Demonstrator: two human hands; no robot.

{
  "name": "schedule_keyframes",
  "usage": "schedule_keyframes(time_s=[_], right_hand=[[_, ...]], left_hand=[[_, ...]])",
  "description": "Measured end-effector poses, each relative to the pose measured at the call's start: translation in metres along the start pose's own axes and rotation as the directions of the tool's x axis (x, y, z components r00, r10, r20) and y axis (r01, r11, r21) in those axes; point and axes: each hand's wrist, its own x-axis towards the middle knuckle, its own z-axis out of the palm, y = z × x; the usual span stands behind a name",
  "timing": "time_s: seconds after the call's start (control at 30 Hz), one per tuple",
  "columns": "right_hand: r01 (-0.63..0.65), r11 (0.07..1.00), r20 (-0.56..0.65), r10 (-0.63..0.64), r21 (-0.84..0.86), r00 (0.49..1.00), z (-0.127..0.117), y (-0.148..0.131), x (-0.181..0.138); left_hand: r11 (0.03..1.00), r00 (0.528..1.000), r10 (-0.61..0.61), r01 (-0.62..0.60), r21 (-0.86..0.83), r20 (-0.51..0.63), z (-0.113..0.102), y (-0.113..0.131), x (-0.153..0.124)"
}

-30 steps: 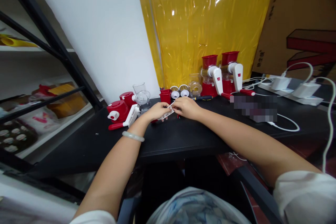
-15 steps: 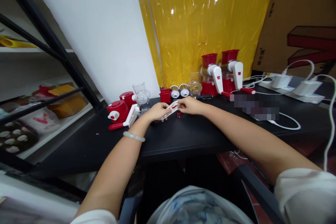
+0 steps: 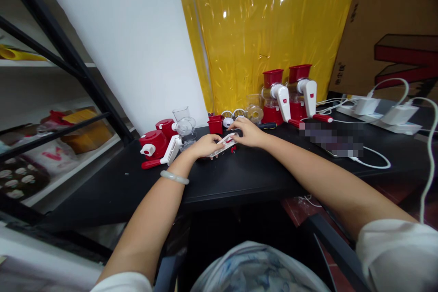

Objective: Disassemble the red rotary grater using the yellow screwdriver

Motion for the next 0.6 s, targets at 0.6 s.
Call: schedule_keyframes(time_s=[0.6], right_hand=[[-0.024, 0.989, 0.150, 0.002, 0.148, 0.989, 0.0030, -0.0026, -0.0014]], left_hand=[[0.945, 0.965, 0.263, -0.256, 0.203, -0.011, -0.0025, -0.0037, -0.0020]])
